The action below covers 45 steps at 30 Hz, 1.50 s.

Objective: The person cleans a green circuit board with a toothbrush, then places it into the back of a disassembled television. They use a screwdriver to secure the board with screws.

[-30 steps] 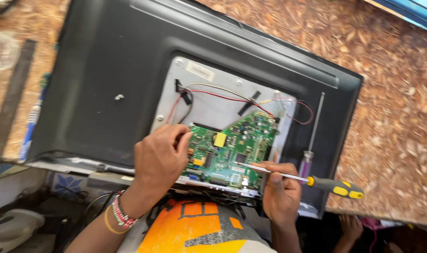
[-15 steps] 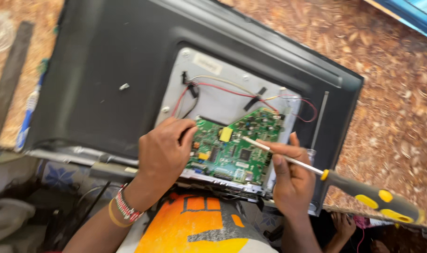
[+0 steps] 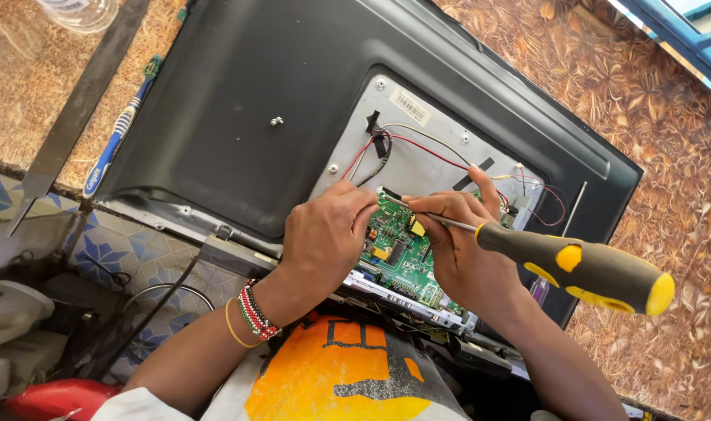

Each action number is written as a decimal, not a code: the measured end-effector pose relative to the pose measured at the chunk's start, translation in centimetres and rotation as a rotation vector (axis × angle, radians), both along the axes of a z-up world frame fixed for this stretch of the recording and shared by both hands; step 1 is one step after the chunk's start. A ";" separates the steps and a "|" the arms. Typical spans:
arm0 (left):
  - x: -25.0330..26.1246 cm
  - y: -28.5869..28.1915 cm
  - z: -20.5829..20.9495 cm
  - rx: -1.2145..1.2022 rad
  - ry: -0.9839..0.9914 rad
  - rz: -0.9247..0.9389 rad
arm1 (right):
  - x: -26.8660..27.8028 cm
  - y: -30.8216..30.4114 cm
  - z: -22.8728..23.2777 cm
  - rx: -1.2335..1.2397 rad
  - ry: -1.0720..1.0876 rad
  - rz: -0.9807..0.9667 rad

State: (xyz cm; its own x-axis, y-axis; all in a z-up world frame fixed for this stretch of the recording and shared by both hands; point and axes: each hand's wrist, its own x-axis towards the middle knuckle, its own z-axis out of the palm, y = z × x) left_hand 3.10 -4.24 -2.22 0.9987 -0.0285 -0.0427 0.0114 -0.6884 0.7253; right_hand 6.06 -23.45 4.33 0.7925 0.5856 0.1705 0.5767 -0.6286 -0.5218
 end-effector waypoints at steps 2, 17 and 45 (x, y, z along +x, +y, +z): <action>0.0 0.0 -0.1 -0.004 -0.001 0.005 | 0.2 0.1 0.3 -0.018 -0.008 0.024; 0.0 -0.2 -0.5 0.016 -0.030 0.016 | 1.6 2.0 0.5 -0.093 -0.212 0.159; 2.6 0.8 7.8 -0.494 -0.331 -0.352 | 1.4 -2.3 17.8 -0.295 0.019 0.308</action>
State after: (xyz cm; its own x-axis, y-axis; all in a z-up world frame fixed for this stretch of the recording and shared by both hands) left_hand 5.70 -3.40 5.61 0.8849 -0.2907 0.3638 -0.4278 -0.1986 0.8818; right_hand 7.45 -25.74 22.15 0.5739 0.8172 -0.0528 0.7530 -0.5520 -0.3582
